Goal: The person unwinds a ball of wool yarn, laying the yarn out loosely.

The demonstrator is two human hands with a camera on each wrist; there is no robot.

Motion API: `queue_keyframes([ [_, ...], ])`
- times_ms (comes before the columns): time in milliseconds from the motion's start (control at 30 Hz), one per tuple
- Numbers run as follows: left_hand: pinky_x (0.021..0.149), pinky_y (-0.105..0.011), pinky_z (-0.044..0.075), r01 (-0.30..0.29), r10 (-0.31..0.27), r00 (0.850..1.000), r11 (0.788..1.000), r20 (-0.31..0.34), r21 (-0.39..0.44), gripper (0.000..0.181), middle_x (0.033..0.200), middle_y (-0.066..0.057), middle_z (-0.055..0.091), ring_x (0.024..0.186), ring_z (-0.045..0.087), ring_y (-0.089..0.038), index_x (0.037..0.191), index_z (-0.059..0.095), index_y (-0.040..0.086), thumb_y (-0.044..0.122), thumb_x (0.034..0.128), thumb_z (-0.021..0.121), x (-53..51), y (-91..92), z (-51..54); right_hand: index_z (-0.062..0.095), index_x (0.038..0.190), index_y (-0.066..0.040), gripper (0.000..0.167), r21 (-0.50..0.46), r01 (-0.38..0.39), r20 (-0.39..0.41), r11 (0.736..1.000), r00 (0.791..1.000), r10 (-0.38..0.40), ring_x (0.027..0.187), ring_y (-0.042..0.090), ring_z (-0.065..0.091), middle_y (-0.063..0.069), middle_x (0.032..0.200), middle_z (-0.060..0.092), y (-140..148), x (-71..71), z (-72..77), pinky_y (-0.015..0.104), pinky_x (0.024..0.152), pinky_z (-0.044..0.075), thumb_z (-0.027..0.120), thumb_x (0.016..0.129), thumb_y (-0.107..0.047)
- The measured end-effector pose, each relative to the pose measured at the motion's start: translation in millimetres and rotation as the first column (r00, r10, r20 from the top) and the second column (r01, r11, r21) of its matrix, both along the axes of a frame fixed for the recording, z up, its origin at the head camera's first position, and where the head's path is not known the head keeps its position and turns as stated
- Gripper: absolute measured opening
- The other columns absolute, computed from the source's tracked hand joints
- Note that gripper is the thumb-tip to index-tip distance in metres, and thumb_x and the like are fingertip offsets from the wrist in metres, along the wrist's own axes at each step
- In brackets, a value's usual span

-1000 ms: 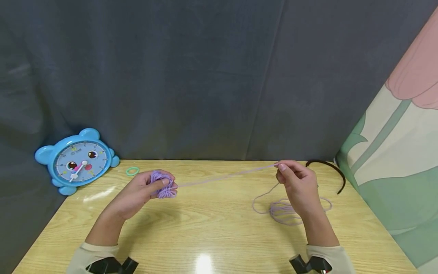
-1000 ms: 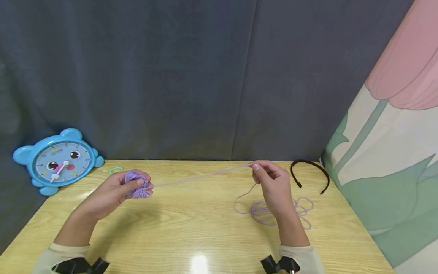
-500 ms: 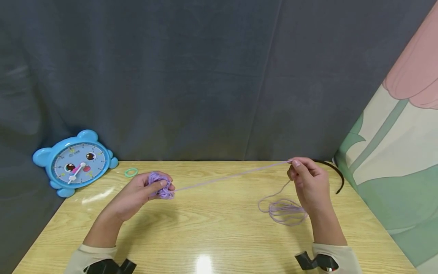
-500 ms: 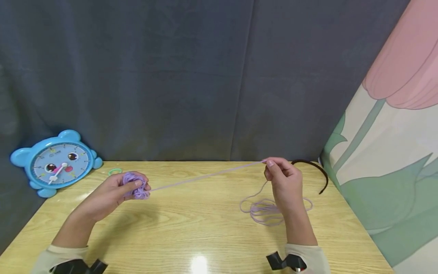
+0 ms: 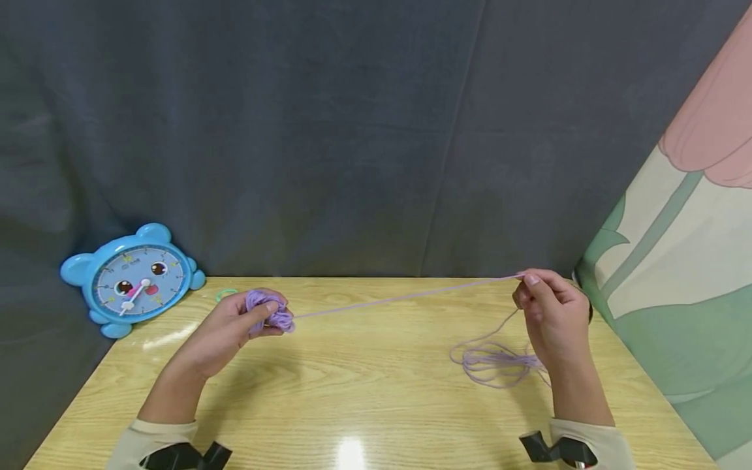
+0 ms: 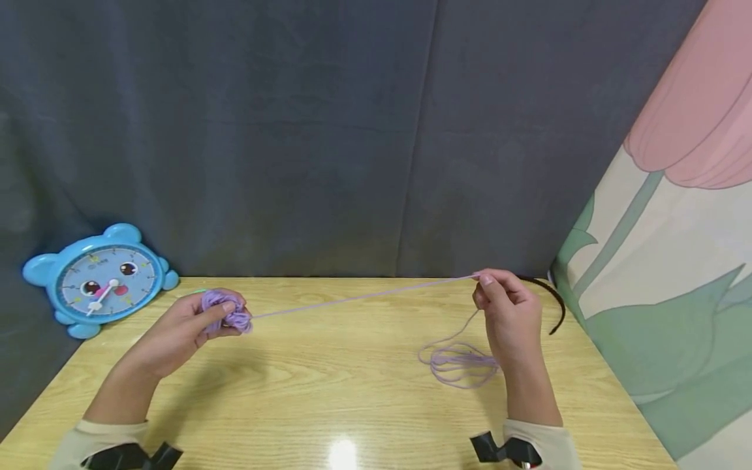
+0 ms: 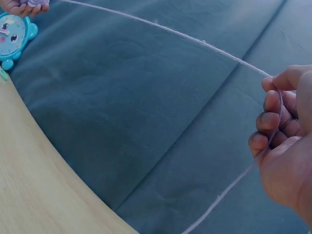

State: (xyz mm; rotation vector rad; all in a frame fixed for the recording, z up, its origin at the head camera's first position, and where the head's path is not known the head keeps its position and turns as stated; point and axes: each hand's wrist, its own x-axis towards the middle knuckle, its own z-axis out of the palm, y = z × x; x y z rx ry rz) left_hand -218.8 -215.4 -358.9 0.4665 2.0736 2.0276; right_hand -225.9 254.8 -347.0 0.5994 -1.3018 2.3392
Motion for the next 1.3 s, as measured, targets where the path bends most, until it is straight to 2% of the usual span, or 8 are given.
queue_keyframes([
  [233,0.091,-0.028,0.061,-0.059,0.059,0.998,0.998,-0.001,0.016,0.028,0.105,0.002,0.071,0.099,0.072,-0.01,0.121,0.059,-0.006,0.019,0.1082,0.055,-0.2,-3.0,1.4,0.073,0.093,0.006,0.028,0.128,0.049,0.039,0.991,0.998,-0.054,0.066,0.018,0.045,0.005,0.073,0.063,12.3,2.8,-7.8,0.035,0.065,0.028,0.047,0.101,0.015],
  [533,0.092,-0.026,0.061,-0.073,0.073,0.997,0.997,-0.006,0.036,0.018,0.109,0.002,0.073,0.102,0.073,-0.011,0.117,0.064,0.006,0.019,0.108,0.055,2.0,-7.1,4.0,0.073,0.096,0.006,0.03,0.105,0.054,0.014,0.993,0.998,-0.055,0.064,0.018,0.042,0.004,0.073,0.062,30.7,0.6,-11.0,0.033,0.063,0.026,0.045,0.102,0.014],
  [733,0.091,-0.025,0.06,-0.115,0.115,0.993,0.993,-0.005,0.001,0.017,0.109,0.006,0.069,0.103,0.07,-0.007,0.118,0.064,0.009,0.019,0.1079,0.055,3.0,-8.7,4.2,0.073,0.092,0.006,0.03,0.046,0.083,0.018,0.995,0.996,-0.084,0.063,0.018,0.045,0.005,0.071,0.064,43.2,2.7,-10.0,0.03,0.061,0.033,0.045,0.102,0.014],
  [833,0.091,-0.025,0.06,-0.135,0.135,0.991,0.991,0.001,-0.015,0.019,0.109,0.006,0.068,0.103,0.069,-0.007,0.12,0.063,0.006,0.02,0.1075,0.056,2.3,-8.2,4.2,0.073,0.092,0.007,0.031,0.025,0.076,0.011,0.997,0.997,-0.076,0.063,0.019,0.042,0.007,0.07,0.064,49.2,3.9,-10.1,0.031,0.062,0.031,0.044,0.102,0.015],
  [1000,0.089,-0.024,0.061,-0.127,0.127,0.992,0.992,-0.007,-0.002,0.017,0.108,0.006,0.07,0.101,0.07,-0.006,0.118,0.064,0.008,0.018,0.1075,0.056,1.8,-8.9,4.1,0.071,0.093,0.012,0.03,-0.035,0.034,-0.001,0.999,0.999,-0.035,0.062,0.021,0.042,0.011,0.071,0.065,58.0,3.9,-9.8,0.032,0.063,0.028,0.043,0.102,0.016],
  [1167,0.088,-0.024,0.061,-0.113,0.114,0.993,0.993,-0.012,0.018,0.014,0.107,0.007,0.072,0.1,0.071,-0.006,0.115,0.067,0.013,0.018,0.1077,0.056,2.0,-10.8,4.4,0.069,0.092,0.015,0.029,-0.082,0.046,0.002,0.996,0.999,-0.046,0.061,0.023,0.035,0.012,0.069,0.063,66.5,3.3,-9.0,0.032,0.061,0.027,0.041,0.102,0.016],
  [1300,0.089,-0.024,0.061,-0.114,0.115,0.993,0.993,-0.007,0.028,0.014,0.107,0.007,0.072,0.101,0.071,-0.006,0.114,0.067,0.014,0.017,0.1076,0.056,2.4,-11.8,4.8,0.067,0.09,0.017,0.028,-0.168,0.087,0.024,0.982,0.996,-0.084,0.058,0.022,0.046,0.014,0.067,0.063,73.6,4.2,-6.8,0.03,0.057,0.031,0.042,0.101,0.017],
])
